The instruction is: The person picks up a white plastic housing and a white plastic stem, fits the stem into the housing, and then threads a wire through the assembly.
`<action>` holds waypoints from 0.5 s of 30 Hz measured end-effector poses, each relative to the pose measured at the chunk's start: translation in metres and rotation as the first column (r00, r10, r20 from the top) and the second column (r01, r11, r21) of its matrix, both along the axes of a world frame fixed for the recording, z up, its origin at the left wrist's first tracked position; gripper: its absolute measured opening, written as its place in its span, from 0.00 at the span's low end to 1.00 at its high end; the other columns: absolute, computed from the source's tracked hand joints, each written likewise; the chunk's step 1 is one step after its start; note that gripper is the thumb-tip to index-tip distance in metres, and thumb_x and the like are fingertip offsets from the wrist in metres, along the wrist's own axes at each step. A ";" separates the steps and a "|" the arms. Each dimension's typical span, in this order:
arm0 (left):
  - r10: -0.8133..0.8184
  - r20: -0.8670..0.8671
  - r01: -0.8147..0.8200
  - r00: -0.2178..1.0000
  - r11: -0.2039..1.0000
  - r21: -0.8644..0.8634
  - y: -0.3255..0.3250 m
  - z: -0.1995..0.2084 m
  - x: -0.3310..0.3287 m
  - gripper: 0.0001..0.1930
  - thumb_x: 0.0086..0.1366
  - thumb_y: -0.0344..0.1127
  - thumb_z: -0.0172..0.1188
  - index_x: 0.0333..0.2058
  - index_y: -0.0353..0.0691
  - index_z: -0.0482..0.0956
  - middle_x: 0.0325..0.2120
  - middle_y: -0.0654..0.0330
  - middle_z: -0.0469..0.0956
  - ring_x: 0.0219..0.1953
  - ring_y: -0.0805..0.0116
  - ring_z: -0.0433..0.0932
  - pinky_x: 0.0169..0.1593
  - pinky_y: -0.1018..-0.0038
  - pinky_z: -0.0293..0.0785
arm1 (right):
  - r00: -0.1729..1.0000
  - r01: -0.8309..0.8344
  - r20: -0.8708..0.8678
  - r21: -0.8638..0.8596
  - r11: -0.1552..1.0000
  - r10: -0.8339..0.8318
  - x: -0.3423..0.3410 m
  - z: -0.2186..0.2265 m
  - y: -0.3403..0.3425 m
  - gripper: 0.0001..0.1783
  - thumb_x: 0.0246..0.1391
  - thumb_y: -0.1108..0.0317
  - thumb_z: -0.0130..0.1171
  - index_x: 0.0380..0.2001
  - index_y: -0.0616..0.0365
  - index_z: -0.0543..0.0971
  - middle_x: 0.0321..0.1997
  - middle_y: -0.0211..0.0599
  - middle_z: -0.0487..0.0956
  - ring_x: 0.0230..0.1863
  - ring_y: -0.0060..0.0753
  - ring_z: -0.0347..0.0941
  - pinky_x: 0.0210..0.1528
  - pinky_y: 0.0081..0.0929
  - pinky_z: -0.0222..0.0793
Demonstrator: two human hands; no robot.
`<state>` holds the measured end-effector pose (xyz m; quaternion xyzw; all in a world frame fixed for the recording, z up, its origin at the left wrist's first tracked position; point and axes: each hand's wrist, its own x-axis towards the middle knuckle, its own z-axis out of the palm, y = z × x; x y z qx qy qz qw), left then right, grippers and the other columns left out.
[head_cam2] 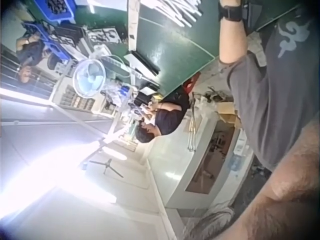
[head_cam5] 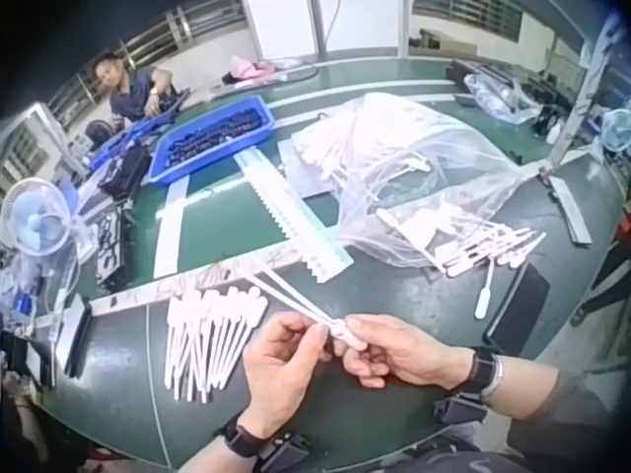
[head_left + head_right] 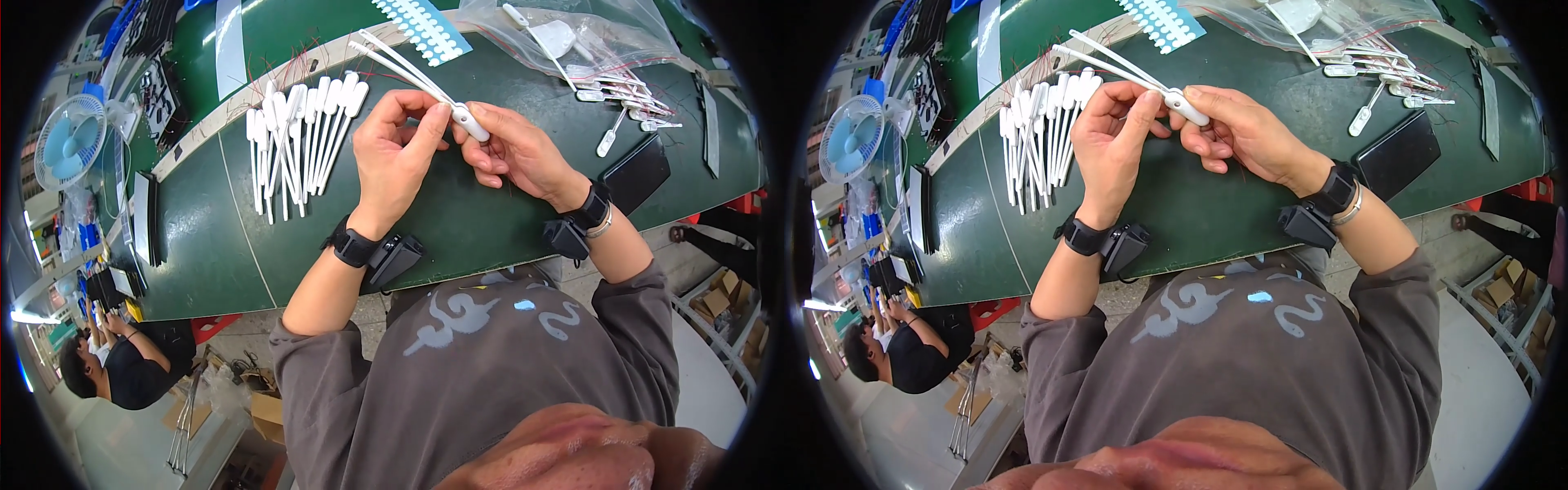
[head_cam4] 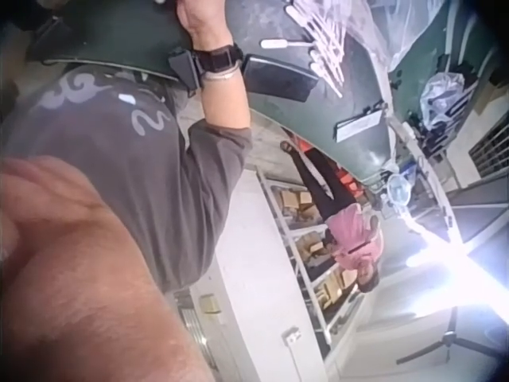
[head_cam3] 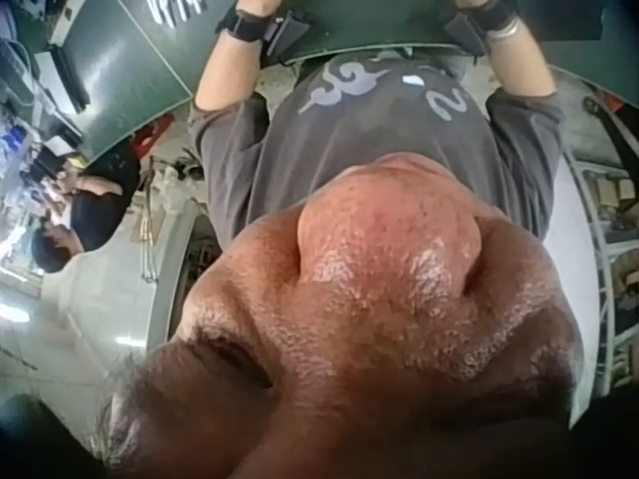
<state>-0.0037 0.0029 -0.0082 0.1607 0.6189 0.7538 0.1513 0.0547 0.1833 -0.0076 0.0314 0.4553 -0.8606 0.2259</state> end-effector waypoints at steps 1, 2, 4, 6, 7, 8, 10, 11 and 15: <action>0.001 0.001 -0.001 1.000 1.000 0.000 0.000 0.001 0.000 0.08 0.66 0.29 0.63 0.40 0.31 0.79 0.35 0.61 0.81 0.32 0.78 0.80 0.34 0.81 0.79 | 1.000 -0.001 0.001 0.000 1.000 0.001 0.000 0.000 0.000 0.22 0.72 0.49 0.40 0.40 0.57 0.72 0.22 0.26 0.67 0.17 0.14 0.52 0.21 0.17 0.58; 0.002 0.007 -0.002 1.000 1.000 -0.001 0.000 0.001 0.000 0.08 0.66 0.29 0.63 0.40 0.31 0.78 0.35 0.61 0.81 0.32 0.78 0.80 0.34 0.81 0.79 | 1.000 -0.003 0.000 0.003 1.000 0.003 0.000 0.000 0.000 0.22 0.71 0.49 0.40 0.40 0.57 0.72 0.22 0.26 0.68 0.17 0.14 0.52 0.20 0.17 0.58; 0.002 0.017 -0.002 1.000 1.000 -0.004 0.000 0.002 0.001 0.08 0.66 0.29 0.64 0.40 0.31 0.77 0.34 0.60 0.81 0.32 0.77 0.80 0.34 0.81 0.79 | 1.000 -0.005 -0.003 0.008 1.000 0.005 0.000 0.001 0.001 0.22 0.71 0.49 0.41 0.40 0.57 0.72 0.23 0.26 0.69 0.17 0.14 0.52 0.20 0.17 0.58; 0.005 0.002 -0.005 1.000 1.000 0.001 0.000 0.002 0.002 0.08 0.65 0.29 0.64 0.39 0.31 0.77 0.35 0.60 0.81 0.32 0.77 0.80 0.34 0.81 0.79 | 1.000 0.003 -0.003 0.025 1.000 -0.003 0.000 0.003 0.001 0.21 0.71 0.50 0.41 0.40 0.57 0.72 0.24 0.26 0.69 0.17 0.14 0.53 0.20 0.17 0.58; 0.009 -0.014 -0.009 1.000 1.000 0.006 0.000 0.001 0.003 0.08 0.65 0.28 0.64 0.39 0.31 0.77 0.35 0.59 0.81 0.32 0.77 0.80 0.34 0.81 0.80 | 1.000 0.010 -0.003 0.042 0.999 -0.010 0.000 0.003 0.000 0.20 0.72 0.50 0.42 0.40 0.57 0.72 0.24 0.26 0.70 0.17 0.13 0.53 0.20 0.17 0.58; 0.012 -0.031 -0.012 0.999 1.000 0.013 0.001 0.001 0.004 0.08 0.65 0.28 0.64 0.39 0.31 0.76 0.35 0.59 0.81 0.32 0.77 0.80 0.34 0.81 0.80 | 1.000 0.018 -0.005 0.059 0.998 -0.018 0.000 0.004 0.001 0.20 0.72 0.51 0.42 0.41 0.57 0.73 0.25 0.26 0.71 0.17 0.13 0.54 0.21 0.17 0.58; 0.010 -0.043 -0.009 0.999 1.000 0.017 0.001 0.001 0.005 0.08 0.65 0.27 0.63 0.40 0.31 0.76 0.35 0.58 0.80 0.32 0.76 0.80 0.34 0.80 0.80 | 0.998 0.041 -0.056 0.108 0.993 -0.036 0.001 0.005 0.000 0.19 0.72 0.52 0.42 0.41 0.57 0.73 0.26 0.26 0.71 0.18 0.13 0.55 0.21 0.16 0.58; 0.010 -0.054 -0.008 0.998 1.000 0.021 0.001 0.000 0.005 0.08 0.65 0.26 0.63 0.40 0.31 0.75 0.36 0.58 0.80 0.32 0.75 0.80 0.35 0.79 0.80 | 0.993 0.066 -0.106 0.155 0.986 -0.049 0.001 0.005 -0.001 0.18 0.72 0.53 0.43 0.41 0.57 0.73 0.27 0.26 0.72 0.18 0.12 0.56 0.22 0.16 0.59; -0.007 -0.020 0.009 1.000 0.997 0.072 0.007 0.006 0.009 0.10 0.65 0.25 0.61 0.43 0.32 0.72 0.38 0.57 0.78 0.34 0.74 0.80 0.38 0.77 0.80 | 0.959 0.177 -0.267 0.298 0.938 -0.096 0.004 0.001 -0.004 0.16 0.72 0.56 0.43 0.43 0.57 0.73 0.28 0.26 0.72 0.21 0.11 0.58 0.24 0.14 0.59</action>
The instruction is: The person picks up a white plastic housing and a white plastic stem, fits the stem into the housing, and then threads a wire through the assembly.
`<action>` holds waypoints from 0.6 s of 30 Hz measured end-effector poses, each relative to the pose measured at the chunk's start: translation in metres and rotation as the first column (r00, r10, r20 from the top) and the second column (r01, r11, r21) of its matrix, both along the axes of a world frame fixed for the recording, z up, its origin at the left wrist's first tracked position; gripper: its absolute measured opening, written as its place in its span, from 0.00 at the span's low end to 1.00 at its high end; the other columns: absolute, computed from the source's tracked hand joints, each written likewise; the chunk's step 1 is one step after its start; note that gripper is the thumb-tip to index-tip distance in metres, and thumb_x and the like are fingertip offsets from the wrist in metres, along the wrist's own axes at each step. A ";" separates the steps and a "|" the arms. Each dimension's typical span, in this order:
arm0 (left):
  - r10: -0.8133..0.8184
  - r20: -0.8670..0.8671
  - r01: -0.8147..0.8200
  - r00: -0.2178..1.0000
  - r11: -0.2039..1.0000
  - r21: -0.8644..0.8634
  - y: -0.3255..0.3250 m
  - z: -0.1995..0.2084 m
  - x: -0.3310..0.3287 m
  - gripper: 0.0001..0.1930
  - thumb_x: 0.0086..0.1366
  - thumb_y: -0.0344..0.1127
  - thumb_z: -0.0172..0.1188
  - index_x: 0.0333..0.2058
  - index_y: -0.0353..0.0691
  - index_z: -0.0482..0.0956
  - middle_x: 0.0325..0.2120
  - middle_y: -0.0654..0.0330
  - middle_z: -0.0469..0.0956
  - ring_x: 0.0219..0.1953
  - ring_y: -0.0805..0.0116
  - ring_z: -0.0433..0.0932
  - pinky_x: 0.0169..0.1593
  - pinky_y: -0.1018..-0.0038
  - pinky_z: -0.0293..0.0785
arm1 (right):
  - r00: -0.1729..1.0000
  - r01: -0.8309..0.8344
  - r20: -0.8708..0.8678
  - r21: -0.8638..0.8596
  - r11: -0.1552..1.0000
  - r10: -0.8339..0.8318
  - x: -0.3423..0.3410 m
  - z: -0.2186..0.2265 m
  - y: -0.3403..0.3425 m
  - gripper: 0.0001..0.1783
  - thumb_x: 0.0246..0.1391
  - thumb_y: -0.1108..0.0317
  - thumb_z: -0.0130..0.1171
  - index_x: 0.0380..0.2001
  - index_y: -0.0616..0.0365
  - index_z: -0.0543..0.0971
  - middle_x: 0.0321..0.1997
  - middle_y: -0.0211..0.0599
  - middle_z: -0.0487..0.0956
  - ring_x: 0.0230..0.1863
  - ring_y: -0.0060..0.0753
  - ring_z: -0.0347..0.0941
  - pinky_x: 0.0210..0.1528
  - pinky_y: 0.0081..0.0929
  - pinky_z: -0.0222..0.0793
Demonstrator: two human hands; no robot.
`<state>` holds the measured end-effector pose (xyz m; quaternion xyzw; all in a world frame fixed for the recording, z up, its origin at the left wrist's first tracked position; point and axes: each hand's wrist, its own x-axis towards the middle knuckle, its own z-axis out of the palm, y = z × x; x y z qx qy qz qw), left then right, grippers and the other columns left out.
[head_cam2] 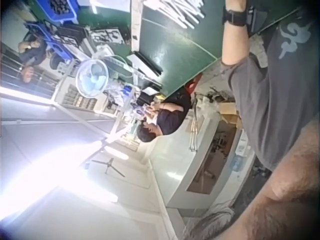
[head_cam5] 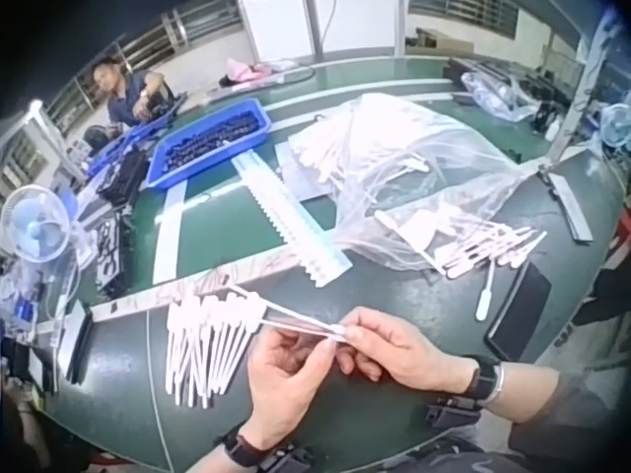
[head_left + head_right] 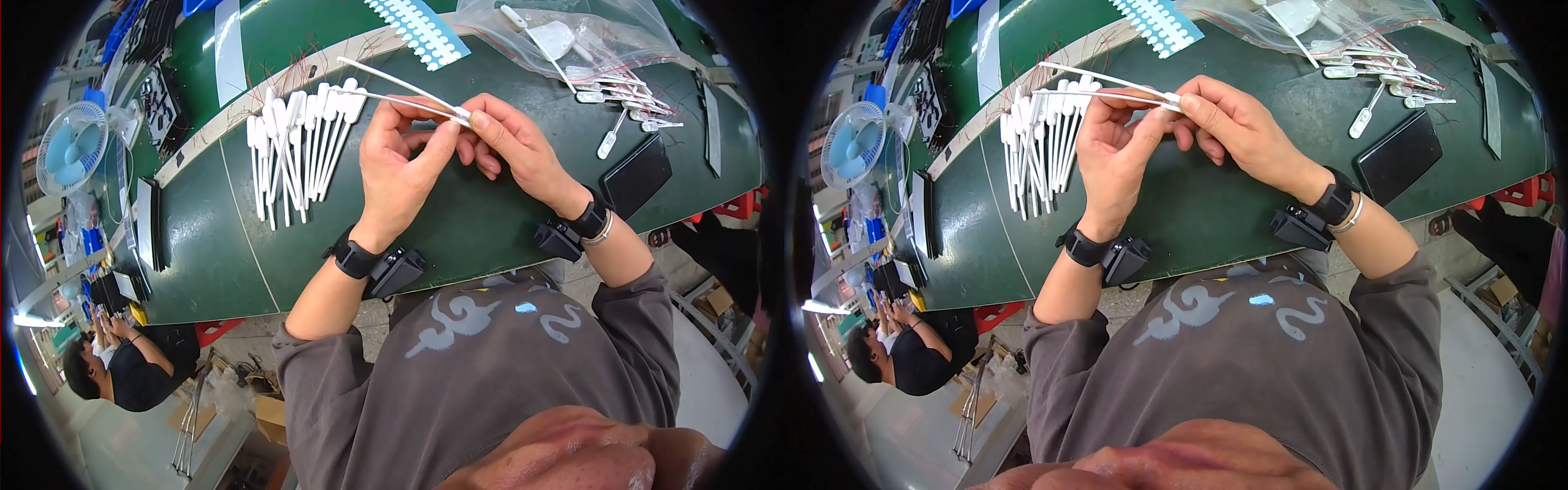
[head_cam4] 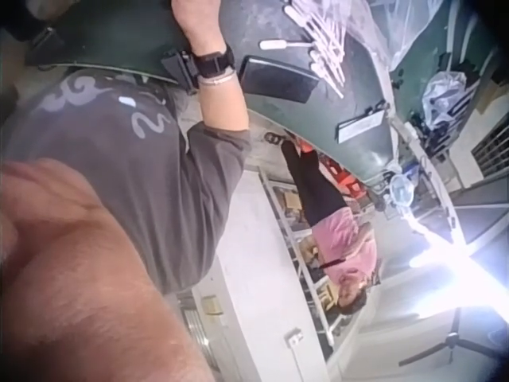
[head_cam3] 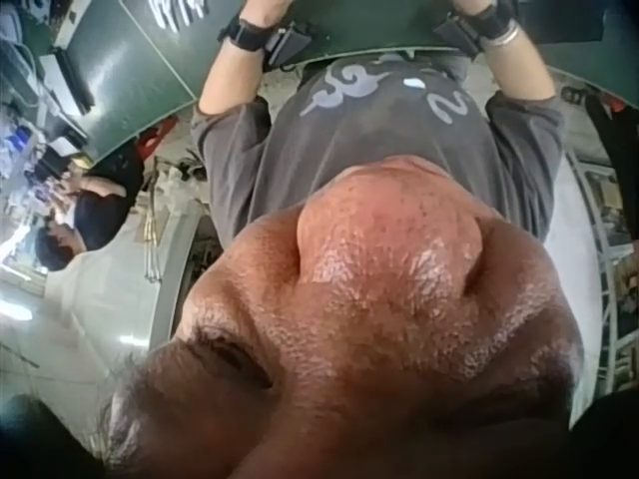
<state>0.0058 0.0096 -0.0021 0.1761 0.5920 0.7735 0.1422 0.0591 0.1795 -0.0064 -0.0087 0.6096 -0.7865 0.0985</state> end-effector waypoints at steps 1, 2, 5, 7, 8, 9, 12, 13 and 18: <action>-0.008 0.023 0.007 1.000 1.000 0.025 0.001 0.002 0.001 0.11 0.65 0.24 0.60 0.44 0.32 0.71 0.38 0.56 0.77 0.35 0.73 0.80 0.40 0.77 0.80 | 0.998 0.031 -0.052 0.059 0.998 -0.028 0.001 -0.001 -0.001 0.15 0.72 0.57 0.43 0.44 0.57 0.73 0.29 0.26 0.73 0.22 0.11 0.59 0.25 0.14 0.59; -0.008 0.024 0.007 1.000 1.000 0.024 0.001 0.004 0.002 0.11 0.65 0.24 0.60 0.44 0.32 0.71 0.38 0.56 0.77 0.35 0.73 0.80 0.40 0.77 0.80 | 0.998 0.031 -0.050 0.058 0.998 -0.028 0.001 -0.001 -0.002 0.15 0.72 0.57 0.43 0.44 0.57 0.73 0.29 0.26 0.73 0.22 0.11 0.59 0.25 0.14 0.59; -0.050 0.238 0.030 0.970 0.996 0.088 0.000 0.009 0.004 0.12 0.64 0.23 0.59 0.45 0.33 0.68 0.40 0.56 0.75 0.36 0.73 0.79 0.42 0.75 0.78 | 0.991 0.073 -0.129 0.265 0.962 -0.040 0.001 0.002 -0.004 0.14 0.72 0.59 0.44 0.46 0.58 0.74 0.29 0.26 0.74 0.24 0.13 0.61 0.27 0.14 0.59; -0.051 0.265 0.032 0.963 0.997 0.075 0.000 0.007 0.004 0.12 0.63 0.23 0.59 0.44 0.34 0.68 0.39 0.57 0.75 0.37 0.73 0.79 0.42 0.76 0.77 | 0.983 0.100 -0.179 0.332 0.938 -0.041 0.001 -0.001 -0.006 0.14 0.72 0.60 0.44 0.46 0.59 0.74 0.29 0.26 0.74 0.24 0.14 0.62 0.27 0.15 0.59; -0.055 0.291 0.038 0.955 0.997 0.063 -0.001 0.005 0.004 0.13 0.62 0.23 0.59 0.44 0.34 0.68 0.39 0.57 0.75 0.37 0.73 0.78 0.41 0.76 0.77 | 0.972 0.132 -0.231 0.396 0.909 -0.040 0.002 -0.004 -0.007 0.14 0.72 0.61 0.45 0.47 0.59 0.73 0.29 0.27 0.74 0.24 0.14 0.62 0.27 0.16 0.60; -0.058 0.317 0.044 0.947 0.998 0.051 -0.001 0.004 0.004 0.13 0.62 0.23 0.59 0.43 0.34 0.68 0.38 0.58 0.74 0.37 0.73 0.77 0.41 0.76 0.76 | 0.959 0.167 -0.282 0.456 0.874 -0.036 0.002 -0.006 -0.008 0.13 0.72 0.61 0.45 0.47 0.59 0.73 0.29 0.27 0.74 0.25 0.15 0.63 0.27 0.16 0.60; -0.066 0.379 0.039 0.923 0.996 0.077 -0.001 0.000 0.005 0.13 0.61 0.23 0.59 0.42 0.35 0.68 0.38 0.58 0.73 0.38 0.74 0.76 0.41 0.76 0.76 | 0.932 0.224 -0.360 0.497 0.838 -0.036 0.003 -0.008 -0.012 0.13 0.71 0.62 0.45 0.47 0.59 0.73 0.27 0.28 0.74 0.24 0.16 0.64 0.27 0.18 0.60; -0.071 0.408 0.037 0.910 0.995 0.090 0.000 -0.001 0.005 0.13 0.60 0.24 0.59 0.42 0.35 0.68 0.38 0.59 0.73 0.38 0.74 0.76 0.41 0.76 0.75 | 0.916 0.256 -0.399 0.514 0.819 -0.036 0.003 -0.009 -0.013 0.13 0.71 0.62 0.45 0.47 0.60 0.73 0.27 0.29 0.74 0.24 0.17 0.64 0.27 0.19 0.61; 0.014 0.301 -0.014 0.953 1.000 -0.002 0.004 -0.008 0.009 0.13 0.61 0.23 0.59 0.43 0.35 0.67 0.38 0.59 0.72 0.40 0.75 0.75 0.43 0.76 0.76 | 0.936 0.238 -0.348 0.509 0.827 -0.054 0.005 -0.007 -0.014 0.13 0.71 0.62 0.45 0.48 0.60 0.73 0.24 0.30 0.72 0.23 0.18 0.64 0.26 0.20 0.61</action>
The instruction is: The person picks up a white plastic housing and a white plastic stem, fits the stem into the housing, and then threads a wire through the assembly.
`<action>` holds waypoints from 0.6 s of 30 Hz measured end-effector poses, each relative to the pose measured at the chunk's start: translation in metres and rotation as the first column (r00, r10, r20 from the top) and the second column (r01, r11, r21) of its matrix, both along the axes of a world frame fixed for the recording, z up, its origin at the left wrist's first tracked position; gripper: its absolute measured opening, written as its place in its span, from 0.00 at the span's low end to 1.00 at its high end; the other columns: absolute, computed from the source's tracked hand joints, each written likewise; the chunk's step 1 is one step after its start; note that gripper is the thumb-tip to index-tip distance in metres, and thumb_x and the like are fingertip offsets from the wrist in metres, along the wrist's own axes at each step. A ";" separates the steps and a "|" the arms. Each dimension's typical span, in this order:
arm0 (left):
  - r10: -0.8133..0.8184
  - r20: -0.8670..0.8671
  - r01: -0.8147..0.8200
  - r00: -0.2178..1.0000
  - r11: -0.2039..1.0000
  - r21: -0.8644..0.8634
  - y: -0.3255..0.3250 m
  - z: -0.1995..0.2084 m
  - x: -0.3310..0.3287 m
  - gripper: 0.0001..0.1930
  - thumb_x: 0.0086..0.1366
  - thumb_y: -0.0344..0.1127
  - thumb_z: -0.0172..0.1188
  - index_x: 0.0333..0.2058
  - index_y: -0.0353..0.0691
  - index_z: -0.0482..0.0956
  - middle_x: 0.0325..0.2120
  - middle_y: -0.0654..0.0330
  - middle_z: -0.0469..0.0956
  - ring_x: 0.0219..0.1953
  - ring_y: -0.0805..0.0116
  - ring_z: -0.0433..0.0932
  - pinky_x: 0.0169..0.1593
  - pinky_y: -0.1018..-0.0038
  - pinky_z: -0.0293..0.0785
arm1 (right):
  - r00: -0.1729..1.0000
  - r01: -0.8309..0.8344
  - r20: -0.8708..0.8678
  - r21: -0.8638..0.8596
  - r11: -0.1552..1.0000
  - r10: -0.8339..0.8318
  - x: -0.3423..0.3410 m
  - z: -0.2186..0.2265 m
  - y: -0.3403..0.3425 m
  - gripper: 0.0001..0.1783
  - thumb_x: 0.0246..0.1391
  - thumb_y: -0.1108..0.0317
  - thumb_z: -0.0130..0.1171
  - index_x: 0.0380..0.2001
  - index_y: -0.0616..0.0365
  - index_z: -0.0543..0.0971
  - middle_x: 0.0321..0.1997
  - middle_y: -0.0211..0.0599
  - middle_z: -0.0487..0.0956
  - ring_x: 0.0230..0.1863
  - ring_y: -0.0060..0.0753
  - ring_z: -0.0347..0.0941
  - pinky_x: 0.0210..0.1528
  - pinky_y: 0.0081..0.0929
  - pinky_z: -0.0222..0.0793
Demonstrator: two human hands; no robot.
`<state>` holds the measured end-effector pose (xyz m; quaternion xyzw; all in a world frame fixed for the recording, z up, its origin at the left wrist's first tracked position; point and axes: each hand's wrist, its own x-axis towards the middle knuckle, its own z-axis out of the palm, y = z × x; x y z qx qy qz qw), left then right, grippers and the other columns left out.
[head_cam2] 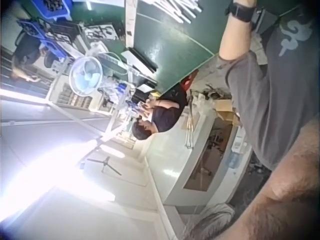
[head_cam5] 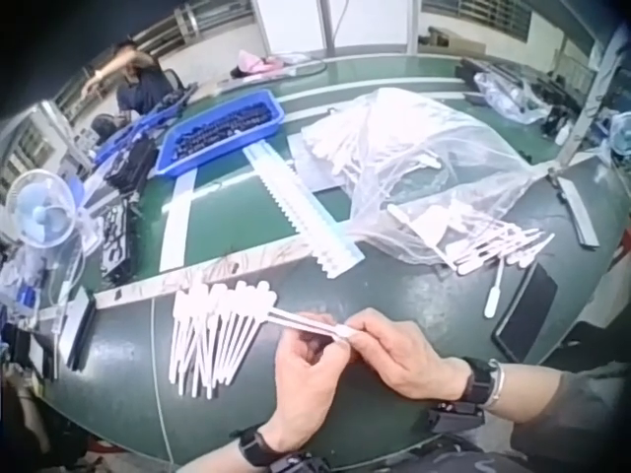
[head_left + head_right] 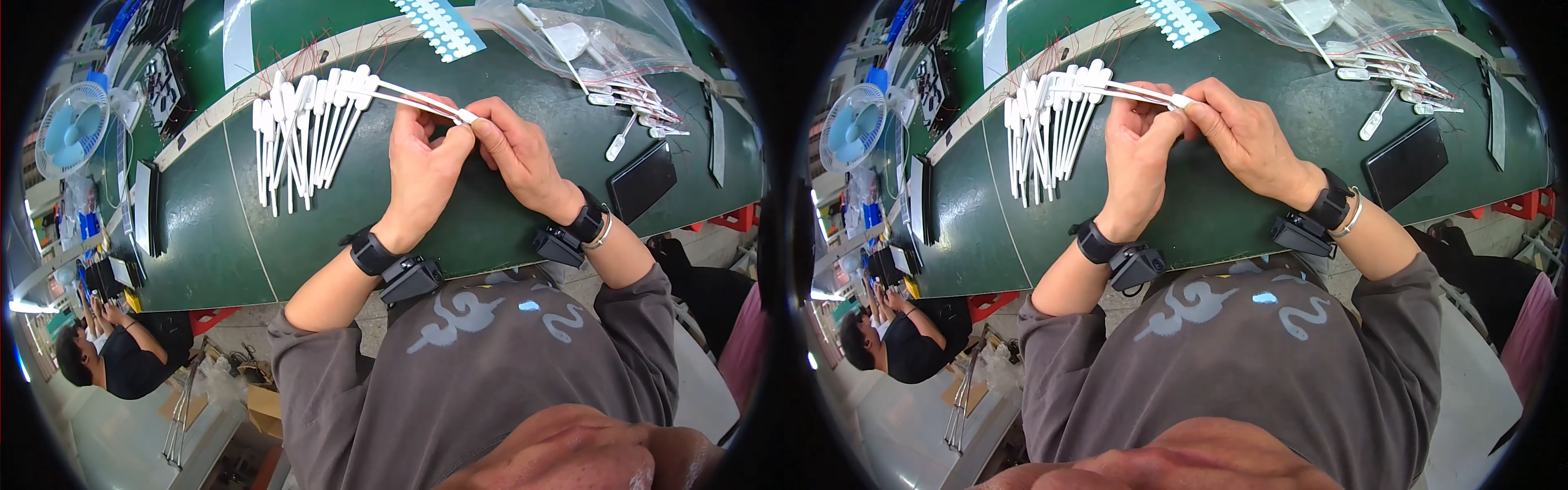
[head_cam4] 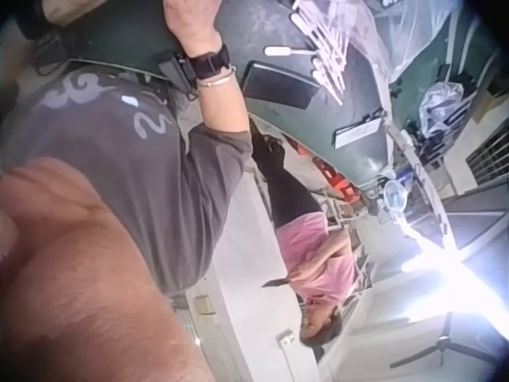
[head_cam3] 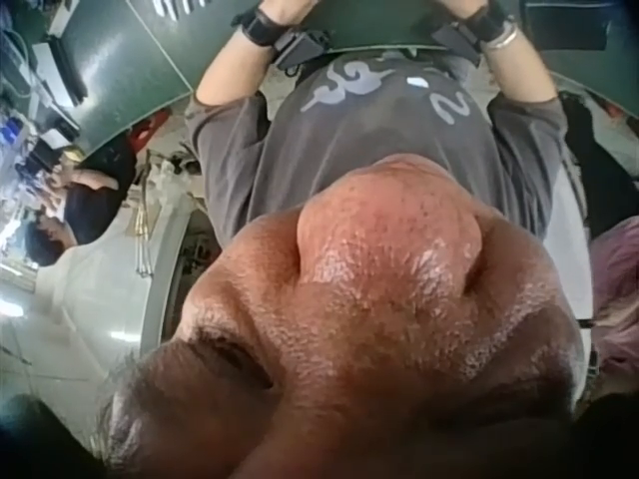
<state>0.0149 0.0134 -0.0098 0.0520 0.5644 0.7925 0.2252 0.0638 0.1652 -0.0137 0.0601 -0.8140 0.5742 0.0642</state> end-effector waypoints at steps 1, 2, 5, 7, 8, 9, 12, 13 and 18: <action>0.021 -0.018 -0.022 1.000 1.000 -0.008 0.001 0.003 0.003 0.14 0.61 0.23 0.59 0.43 0.35 0.67 0.38 0.59 0.72 0.40 0.74 0.75 0.44 0.75 0.76 | 1.000 -0.001 -0.010 0.004 1.000 0.001 0.000 0.000 0.000 0.13 0.71 0.62 0.45 0.48 0.60 0.73 0.24 0.30 0.71 0.22 0.18 0.64 0.26 0.20 0.61; 0.043 -0.037 -0.043 0.998 0.999 -0.015 0.003 0.005 0.005 0.14 0.61 0.23 0.59 0.44 0.35 0.67 0.38 0.59 0.72 0.40 0.74 0.75 0.45 0.75 0.76 | 1.000 -0.002 -0.021 0.008 1.000 0.003 0.000 0.001 0.001 0.14 0.71 0.63 0.45 0.48 0.61 0.73 0.23 0.29 0.70 0.22 0.18 0.64 0.26 0.20 0.61; 0.066 -0.060 -0.067 0.996 0.998 -0.010 0.005 0.011 0.009 0.15 0.61 0.23 0.60 0.45 0.35 0.67 0.39 0.59 0.72 0.41 0.74 0.75 0.47 0.75 0.75 | 0.999 -0.004 -0.049 0.017 1.000 0.005 0.000 0.000 0.003 0.14 0.72 0.62 0.44 0.48 0.61 0.73 0.23 0.29 0.70 0.22 0.18 0.64 0.25 0.20 0.60; 0.079 -0.065 -0.078 0.995 0.997 0.012 0.005 0.012 0.010 0.15 0.62 0.23 0.60 0.45 0.35 0.67 0.39 0.60 0.72 0.41 0.74 0.75 0.49 0.74 0.75 | 0.997 -0.012 -0.081 0.029 1.000 0.014 0.000 -0.002 0.003 0.15 0.72 0.62 0.43 0.48 0.62 0.73 0.23 0.27 0.70 0.22 0.18 0.63 0.26 0.19 0.60; 0.078 -0.066 -0.077 0.995 0.997 0.012 0.005 0.011 0.010 0.15 0.62 0.23 0.60 0.45 0.35 0.67 0.39 0.60 0.72 0.41 0.74 0.75 0.49 0.74 0.75 | 0.997 -0.011 -0.082 0.028 1.000 0.013 0.001 -0.001 0.004 0.15 0.72 0.62 0.43 0.48 0.62 0.73 0.23 0.27 0.70 0.22 0.18 0.63 0.26 0.19 0.60; 0.060 -0.094 -0.058 0.994 0.998 0.020 0.004 0.010 0.009 0.15 0.63 0.23 0.60 0.45 0.35 0.67 0.39 0.60 0.73 0.42 0.74 0.75 0.49 0.75 0.75 | 1.000 -0.024 -0.005 -0.048 0.999 0.024 0.002 0.000 0.005 0.16 0.72 0.61 0.43 0.49 0.62 0.72 0.24 0.27 0.70 0.23 0.17 0.63 0.26 0.18 0.60; 0.028 -0.153 -0.023 0.988 0.999 0.040 0.002 0.006 0.006 0.14 0.64 0.24 0.60 0.45 0.35 0.67 0.40 0.60 0.73 0.42 0.74 0.75 0.49 0.75 0.75 | 0.988 -0.037 0.142 -0.198 0.979 0.066 0.002 0.005 0.007 0.17 0.73 0.60 0.42 0.49 0.62 0.72 0.26 0.26 0.71 0.24 0.17 0.64 0.28 0.16 0.60; 0.026 -0.178 -0.019 0.984 0.999 0.040 0.000 0.005 0.006 0.13 0.64 0.24 0.60 0.45 0.34 0.68 0.40 0.60 0.74 0.42 0.74 0.76 0.49 0.75 0.75 | 0.986 -0.053 0.142 -0.256 0.965 0.091 0.001 0.006 0.008 0.17 0.73 0.59 0.42 0.49 0.62 0.72 0.27 0.27 0.72 0.25 0.17 0.64 0.28 0.16 0.60; 0.027 -0.237 -0.014 0.971 0.998 0.056 -0.007 0.010 0.000 0.11 0.66 0.25 0.59 0.45 0.33 0.71 0.40 0.60 0.77 0.41 0.75 0.77 0.47 0.77 0.74 | 0.971 -0.101 0.148 -0.446 0.889 0.185 -0.002 0.004 0.009 0.19 0.73 0.55 0.41 0.48 0.60 0.72 0.31 0.31 0.74 0.27 0.16 0.65 0.30 0.14 0.61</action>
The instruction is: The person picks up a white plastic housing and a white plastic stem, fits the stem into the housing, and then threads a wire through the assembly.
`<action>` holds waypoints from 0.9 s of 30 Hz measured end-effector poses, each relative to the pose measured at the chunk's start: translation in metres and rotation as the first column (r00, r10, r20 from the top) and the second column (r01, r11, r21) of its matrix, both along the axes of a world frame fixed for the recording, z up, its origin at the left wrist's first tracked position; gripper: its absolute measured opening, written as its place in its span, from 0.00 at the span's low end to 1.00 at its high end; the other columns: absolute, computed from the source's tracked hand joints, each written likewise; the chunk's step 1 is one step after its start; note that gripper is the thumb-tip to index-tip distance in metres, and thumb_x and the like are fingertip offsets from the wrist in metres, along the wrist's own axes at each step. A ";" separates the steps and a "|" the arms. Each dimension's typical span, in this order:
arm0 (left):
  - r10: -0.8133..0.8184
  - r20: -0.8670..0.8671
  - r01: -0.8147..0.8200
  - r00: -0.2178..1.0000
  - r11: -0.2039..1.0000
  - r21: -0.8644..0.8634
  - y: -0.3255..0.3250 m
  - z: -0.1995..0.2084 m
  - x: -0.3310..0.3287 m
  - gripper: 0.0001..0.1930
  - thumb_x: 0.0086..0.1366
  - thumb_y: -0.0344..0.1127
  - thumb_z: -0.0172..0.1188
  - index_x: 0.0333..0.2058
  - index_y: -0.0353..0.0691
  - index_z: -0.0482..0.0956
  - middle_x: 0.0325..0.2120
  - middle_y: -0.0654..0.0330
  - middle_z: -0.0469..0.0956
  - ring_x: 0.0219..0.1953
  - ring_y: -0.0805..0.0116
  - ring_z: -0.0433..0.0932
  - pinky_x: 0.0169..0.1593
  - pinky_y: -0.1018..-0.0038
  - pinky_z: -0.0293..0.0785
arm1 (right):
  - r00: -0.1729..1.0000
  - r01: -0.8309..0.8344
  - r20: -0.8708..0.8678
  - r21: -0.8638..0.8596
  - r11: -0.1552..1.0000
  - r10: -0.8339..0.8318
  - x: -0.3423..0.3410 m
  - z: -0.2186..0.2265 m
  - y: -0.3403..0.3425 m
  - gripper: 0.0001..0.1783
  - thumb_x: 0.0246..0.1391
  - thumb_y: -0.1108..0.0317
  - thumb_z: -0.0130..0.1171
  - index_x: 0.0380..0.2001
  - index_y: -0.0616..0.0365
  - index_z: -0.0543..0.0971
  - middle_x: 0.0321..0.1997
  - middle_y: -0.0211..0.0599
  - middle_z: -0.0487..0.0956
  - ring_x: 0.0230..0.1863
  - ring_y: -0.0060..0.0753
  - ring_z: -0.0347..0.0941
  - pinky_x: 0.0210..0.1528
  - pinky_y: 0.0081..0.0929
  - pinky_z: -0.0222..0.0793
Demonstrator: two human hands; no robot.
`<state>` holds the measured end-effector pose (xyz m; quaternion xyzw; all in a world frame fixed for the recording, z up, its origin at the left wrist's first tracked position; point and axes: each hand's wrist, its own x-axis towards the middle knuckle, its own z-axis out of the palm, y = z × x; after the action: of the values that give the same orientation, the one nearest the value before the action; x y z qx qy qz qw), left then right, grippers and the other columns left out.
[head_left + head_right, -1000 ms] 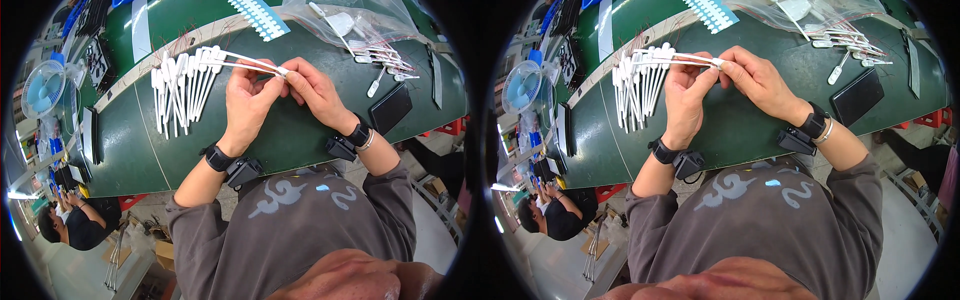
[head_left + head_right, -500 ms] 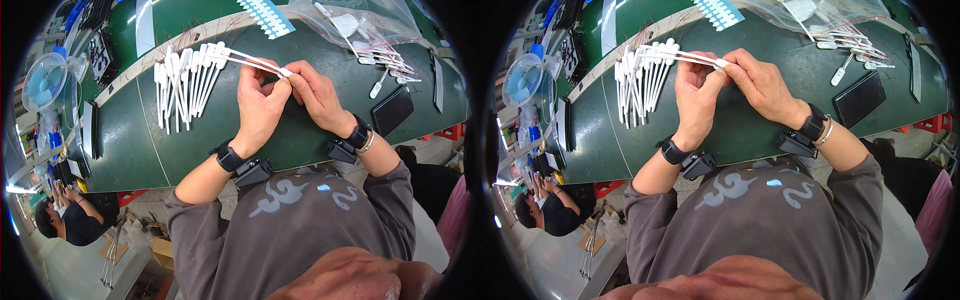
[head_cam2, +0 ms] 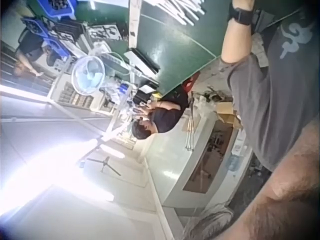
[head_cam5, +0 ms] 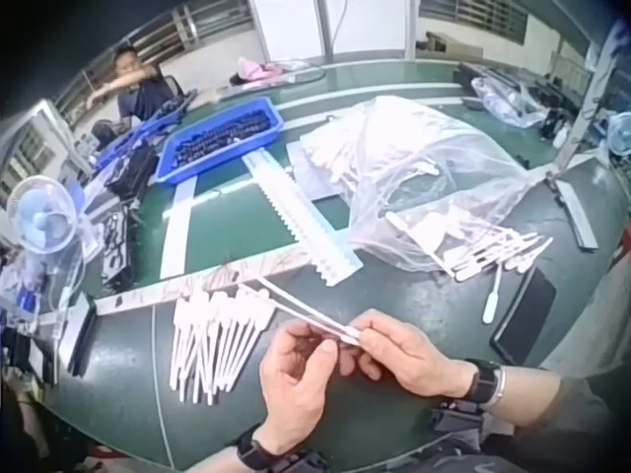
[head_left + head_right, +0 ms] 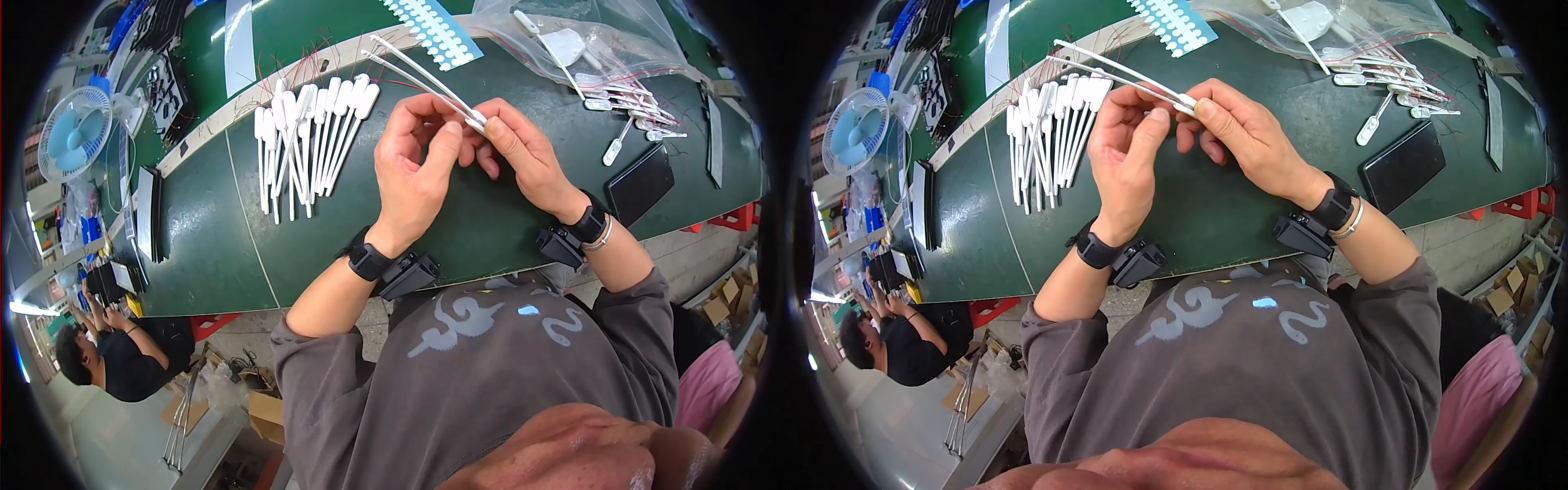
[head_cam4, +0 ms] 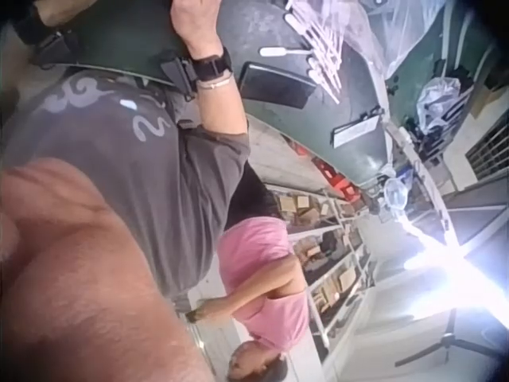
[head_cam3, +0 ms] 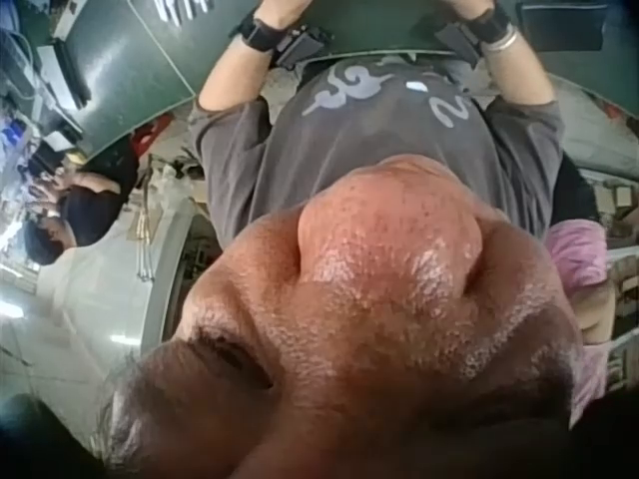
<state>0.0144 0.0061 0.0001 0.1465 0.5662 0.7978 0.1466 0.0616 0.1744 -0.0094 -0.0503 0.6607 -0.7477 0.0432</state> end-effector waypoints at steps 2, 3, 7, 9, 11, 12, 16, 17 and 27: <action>-0.001 -0.006 0.001 1.000 1.000 0.008 -0.002 0.001 -0.003 0.10 0.67 0.25 0.59 0.46 0.33 0.71 0.39 0.60 0.77 0.41 0.75 0.77 0.47 0.77 0.73 | 1.000 -0.014 0.011 -0.042 0.999 0.014 -0.001 0.000 0.000 0.20 0.73 0.54 0.41 0.47 0.60 0.71 0.32 0.33 0.75 0.27 0.16 0.65 0.31 0.14 0.61; 0.018 -0.030 -0.018 0.999 1.000 0.011 -0.003 0.000 -0.005 0.10 0.67 0.25 0.59 0.46 0.33 0.72 0.39 0.60 0.77 0.40 0.75 0.77 0.46 0.77 0.73 | 1.000 -0.024 0.013 -0.036 0.999 0.025 -0.001 0.001 0.001 0.20 0.73 0.53 0.40 0.46 0.60 0.71 0.32 0.33 0.75 0.26 0.16 0.64 0.30 0.14 0.62; 0.049 -0.085 -0.048 0.995 0.999 0.013 -0.005 -0.002 -0.009 0.11 0.67 0.26 0.59 0.47 0.32 0.73 0.39 0.60 0.78 0.39 0.76 0.77 0.44 0.79 0.74 | 0.996 -0.064 0.056 -0.061 0.996 0.068 -0.003 0.005 0.003 0.21 0.73 0.51 0.40 0.43 0.59 0.71 0.29 0.33 0.75 0.24 0.16 0.62 0.29 0.15 0.62; 0.040 -0.097 -0.041 0.995 0.999 -0.001 -0.005 -0.003 -0.009 0.11 0.67 0.26 0.59 0.47 0.32 0.73 0.39 0.60 0.78 0.38 0.76 0.77 0.43 0.80 0.74 | 0.984 -0.103 0.134 -0.132 0.986 0.120 -0.004 0.007 0.006 0.22 0.72 0.50 0.39 0.41 0.59 0.71 0.25 0.31 0.73 0.21 0.16 0.60 0.27 0.16 0.61; 0.027 -0.081 -0.026 0.996 0.999 0.019 -0.003 -0.003 -0.010 0.11 0.67 0.26 0.59 0.47 0.32 0.73 0.39 0.60 0.78 0.38 0.77 0.76 0.42 0.80 0.74 | 0.971 -0.129 0.163 -0.249 0.960 0.173 -0.006 0.003 0.009 0.22 0.72 0.50 0.39 0.40 0.59 0.71 0.24 0.30 0.71 0.20 0.17 0.59 0.25 0.17 0.61; 0.017 -0.065 -0.015 0.998 0.999 0.040 -0.003 -0.003 -0.010 0.11 0.68 0.26 0.59 0.47 0.32 0.74 0.39 0.60 0.78 0.38 0.77 0.76 0.41 0.81 0.74 | 0.955 -0.152 0.185 -0.363 0.919 0.231 -0.007 0.001 0.010 0.23 0.72 0.50 0.38 0.40 0.59 0.71 0.22 0.29 0.70 0.19 0.17 0.58 0.24 0.18 0.60; 0.015 0.007 -0.016 1.000 0.994 0.105 0.004 0.005 -0.007 0.11 0.67 0.27 0.60 0.47 0.32 0.75 0.39 0.60 0.78 0.36 0.78 0.76 0.39 0.82 0.74 | 0.906 -0.168 0.218 -0.602 0.781 0.363 -0.010 -0.001 0.017 0.23 0.73 0.50 0.38 0.37 0.60 0.72 0.18 0.27 0.65 0.17 0.18 0.57 0.21 0.19 0.59; 0.018 0.035 -0.022 0.999 0.992 0.127 0.005 0.005 -0.006 0.11 0.67 0.27 0.61 0.47 0.32 0.76 0.38 0.61 0.78 0.36 0.79 0.77 0.39 0.82 0.74 | 0.890 -0.162 0.222 -0.661 0.733 0.398 -0.010 -0.002 0.018 0.24 0.73 0.51 0.37 0.36 0.60 0.72 0.18 0.26 0.64 0.16 0.18 0.56 0.20 0.20 0.58; 0.039 0.095 -0.033 0.995 0.997 -0.065 0.000 0.000 -0.013 0.09 0.66 0.32 0.65 0.40 0.31 0.81 0.29 0.63 0.81 0.31 0.79 0.77 0.36 0.82 0.74 | 0.946 -0.065 0.295 -0.226 0.972 0.132 -0.008 0.009 0.007 0.19 0.72 0.58 0.43 0.43 0.64 0.75 0.27 0.30 0.72 0.21 0.18 0.64 0.28 0.18 0.68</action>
<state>0.0011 0.0057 0.0002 0.0930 0.5862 0.7880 0.1638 0.0536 0.1813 -0.0009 0.0296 0.5585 -0.8097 0.1776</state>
